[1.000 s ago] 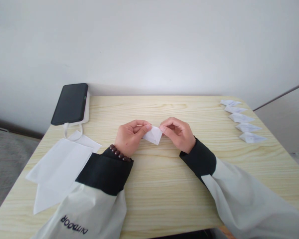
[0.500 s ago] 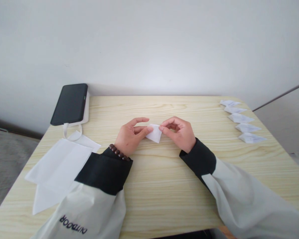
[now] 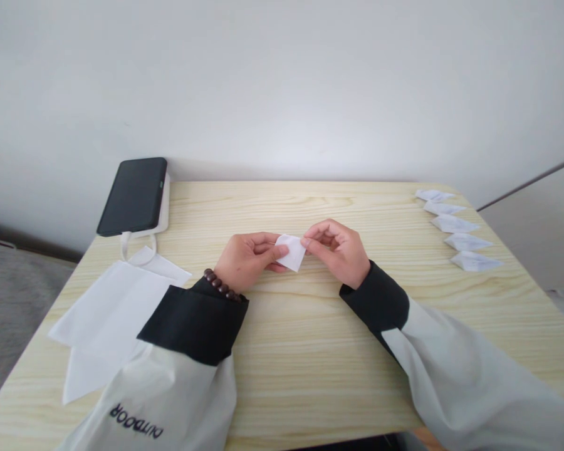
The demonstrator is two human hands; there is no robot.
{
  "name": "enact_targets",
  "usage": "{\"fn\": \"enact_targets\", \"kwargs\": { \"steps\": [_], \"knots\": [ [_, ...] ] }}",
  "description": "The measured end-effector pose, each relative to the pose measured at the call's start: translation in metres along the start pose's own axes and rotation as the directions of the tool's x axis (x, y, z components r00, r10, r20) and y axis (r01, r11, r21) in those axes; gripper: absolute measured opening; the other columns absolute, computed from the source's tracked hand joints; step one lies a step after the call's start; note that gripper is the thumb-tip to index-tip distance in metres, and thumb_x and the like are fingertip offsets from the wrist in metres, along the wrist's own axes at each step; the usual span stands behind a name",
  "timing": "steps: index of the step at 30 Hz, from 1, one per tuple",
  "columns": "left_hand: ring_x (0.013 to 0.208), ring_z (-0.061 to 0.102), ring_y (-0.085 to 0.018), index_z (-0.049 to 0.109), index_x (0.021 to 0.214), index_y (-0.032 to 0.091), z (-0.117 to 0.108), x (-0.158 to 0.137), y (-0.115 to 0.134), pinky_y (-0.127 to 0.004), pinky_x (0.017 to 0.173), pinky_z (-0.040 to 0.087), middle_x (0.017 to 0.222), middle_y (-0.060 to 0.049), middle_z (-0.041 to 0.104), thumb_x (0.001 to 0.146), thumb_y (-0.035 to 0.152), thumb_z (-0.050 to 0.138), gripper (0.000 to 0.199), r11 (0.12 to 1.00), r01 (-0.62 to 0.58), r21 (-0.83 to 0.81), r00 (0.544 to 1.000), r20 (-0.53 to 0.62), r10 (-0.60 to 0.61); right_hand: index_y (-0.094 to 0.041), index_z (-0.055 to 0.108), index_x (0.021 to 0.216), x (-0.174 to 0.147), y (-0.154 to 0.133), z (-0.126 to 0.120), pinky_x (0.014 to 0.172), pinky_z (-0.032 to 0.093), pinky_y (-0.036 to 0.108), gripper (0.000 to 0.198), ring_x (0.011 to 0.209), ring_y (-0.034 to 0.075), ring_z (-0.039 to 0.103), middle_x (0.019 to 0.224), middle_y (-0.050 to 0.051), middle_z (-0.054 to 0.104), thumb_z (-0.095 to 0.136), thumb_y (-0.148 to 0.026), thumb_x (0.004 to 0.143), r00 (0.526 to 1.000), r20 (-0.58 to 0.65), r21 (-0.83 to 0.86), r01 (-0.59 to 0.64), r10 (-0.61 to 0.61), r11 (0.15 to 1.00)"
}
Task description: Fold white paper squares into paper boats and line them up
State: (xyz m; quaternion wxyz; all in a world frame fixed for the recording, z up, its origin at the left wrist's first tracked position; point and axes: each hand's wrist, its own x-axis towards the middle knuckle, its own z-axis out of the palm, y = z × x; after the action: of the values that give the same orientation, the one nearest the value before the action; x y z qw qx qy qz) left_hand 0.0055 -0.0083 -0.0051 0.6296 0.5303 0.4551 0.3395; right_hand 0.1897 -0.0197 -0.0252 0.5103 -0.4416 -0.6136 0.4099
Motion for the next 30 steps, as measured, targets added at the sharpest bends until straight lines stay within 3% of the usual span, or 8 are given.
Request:
{"fn": "enact_targets", "kwargs": {
  "steps": [6, 11, 15, 23, 30],
  "knots": [
    [0.058, 0.066, -0.016, 0.067, 0.094, 0.012, 0.0019, 0.0002, 0.0009, -0.025, 0.054, 0.057, 0.062, -0.002, 0.070, 0.069, 0.040, 0.069, 0.037, 0.999, -0.011, 0.036, 0.999, -0.036, 0.012, -0.018, 0.057, 0.076, 0.0001, 0.0008, -0.0022, 0.059, 0.048, 0.024, 0.011, 0.060, 0.010, 0.058, 0.067, -0.001, 0.062, 0.066, -0.025, 0.075, 0.999, 0.046, -0.012, 0.016, -0.016, 1.000],
    [0.064, 0.065, -0.015, 0.069, 0.080, 0.012, 0.0027, 0.0003, -0.0013, -0.023, 0.060, 0.053, 0.070, -0.003, 0.071, 0.071, 0.040, 0.067, 0.029, 0.979, -0.136, 0.153, 0.984, -0.090, 0.151, -0.018, 0.056, 0.076, 0.0002, -0.0018, -0.0017, 0.061, 0.047, 0.023, 0.011, 0.062, 0.009, 0.057, 0.069, -0.001, 0.061, 0.066, -0.022, 0.075, 0.994, 0.104, -0.007, 0.046, -0.045, 0.999],
    [0.064, 0.063, -0.014, 0.069, 0.076, 0.012, 0.0041, -0.0008, -0.0002, -0.022, 0.058, 0.050, 0.070, -0.003, 0.070, 0.072, 0.039, 0.065, 0.028, 0.962, -0.155, 0.226, 0.976, -0.113, 0.184, -0.018, 0.055, 0.075, 0.0002, -0.0032, -0.0014, 0.060, 0.047, 0.022, 0.010, 0.061, 0.008, 0.055, 0.068, -0.002, 0.059, 0.065, -0.020, 0.075, 0.990, 0.135, 0.013, 0.049, -0.050, 0.999],
    [0.065, 0.062, -0.012, 0.067, 0.080, 0.013, 0.0024, -0.0002, 0.0026, -0.021, 0.062, 0.050, 0.072, -0.003, 0.069, 0.072, 0.036, 0.065, 0.025, 0.975, -0.109, 0.191, 0.994, 0.024, 0.106, -0.018, 0.056, 0.076, -0.0016, -0.0016, -0.0015, 0.060, 0.047, 0.023, 0.010, 0.061, 0.009, 0.056, 0.068, -0.001, 0.059, 0.066, -0.021, 0.075, 0.988, 0.141, 0.000, 0.066, -0.065, 0.998],
    [0.059, 0.057, -0.011, 0.066, 0.076, 0.012, 0.0030, -0.0009, -0.0014, -0.020, 0.055, 0.044, 0.066, -0.001, 0.064, 0.075, 0.036, 0.062, 0.025, 0.948, -0.174, 0.265, 0.985, 0.036, 0.171, -0.018, 0.055, 0.078, -0.0019, -0.0035, -0.0005, 0.063, 0.048, 0.024, 0.009, 0.063, 0.010, 0.056, 0.069, -0.001, 0.060, 0.063, -0.022, 0.077, 0.979, 0.181, -0.043, 0.103, -0.093, 0.994]
  ]
}}
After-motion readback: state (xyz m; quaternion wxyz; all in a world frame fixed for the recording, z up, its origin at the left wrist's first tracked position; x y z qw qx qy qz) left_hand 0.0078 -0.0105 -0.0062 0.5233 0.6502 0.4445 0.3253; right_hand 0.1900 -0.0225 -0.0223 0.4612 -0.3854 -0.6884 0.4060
